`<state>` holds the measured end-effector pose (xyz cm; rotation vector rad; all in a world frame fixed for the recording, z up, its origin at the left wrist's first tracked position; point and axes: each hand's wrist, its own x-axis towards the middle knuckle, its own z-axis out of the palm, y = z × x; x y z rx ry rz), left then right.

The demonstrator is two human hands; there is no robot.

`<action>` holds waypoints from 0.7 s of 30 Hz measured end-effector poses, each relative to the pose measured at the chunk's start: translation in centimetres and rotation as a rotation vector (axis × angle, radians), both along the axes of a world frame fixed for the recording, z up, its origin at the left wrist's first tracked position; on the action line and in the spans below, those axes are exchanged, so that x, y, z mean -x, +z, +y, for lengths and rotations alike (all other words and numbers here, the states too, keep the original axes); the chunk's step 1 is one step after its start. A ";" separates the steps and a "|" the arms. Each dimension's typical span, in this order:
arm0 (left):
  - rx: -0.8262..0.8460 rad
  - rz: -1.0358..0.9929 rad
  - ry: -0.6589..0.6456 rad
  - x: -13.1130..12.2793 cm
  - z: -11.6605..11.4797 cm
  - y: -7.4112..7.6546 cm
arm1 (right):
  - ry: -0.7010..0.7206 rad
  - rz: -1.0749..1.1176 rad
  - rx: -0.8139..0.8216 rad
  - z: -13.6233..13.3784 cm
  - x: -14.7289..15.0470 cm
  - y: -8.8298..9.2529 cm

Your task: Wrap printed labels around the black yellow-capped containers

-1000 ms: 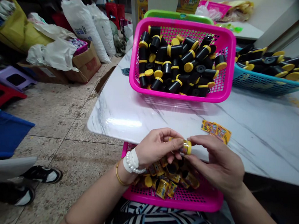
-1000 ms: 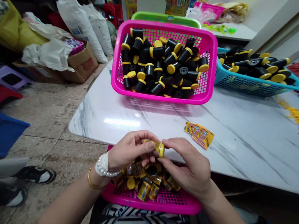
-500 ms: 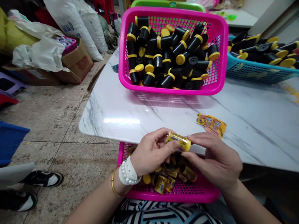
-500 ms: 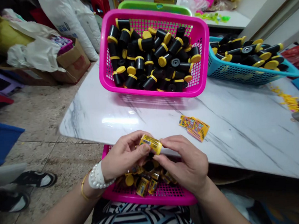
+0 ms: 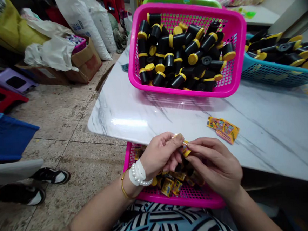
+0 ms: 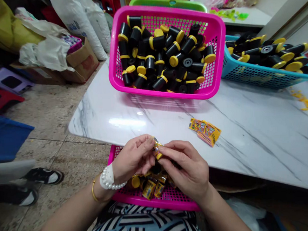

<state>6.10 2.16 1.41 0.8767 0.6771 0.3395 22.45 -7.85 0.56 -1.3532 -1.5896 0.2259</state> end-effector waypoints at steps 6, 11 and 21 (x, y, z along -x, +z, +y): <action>0.030 -0.032 0.080 -0.6 -0.8 -0.3 | -0.100 -0.243 -0.131 -0.6 1.2 -0.1; -0.029 -0.015 0.171 -1.1 -1.8 -0.5 | -0.188 0.246 0.103 -0.9 2.2 -1.3; 0.123 -0.163 -0.116 0.2 -2.9 -1.4 | 0.055 0.447 0.147 -2.2 0.2 -0.9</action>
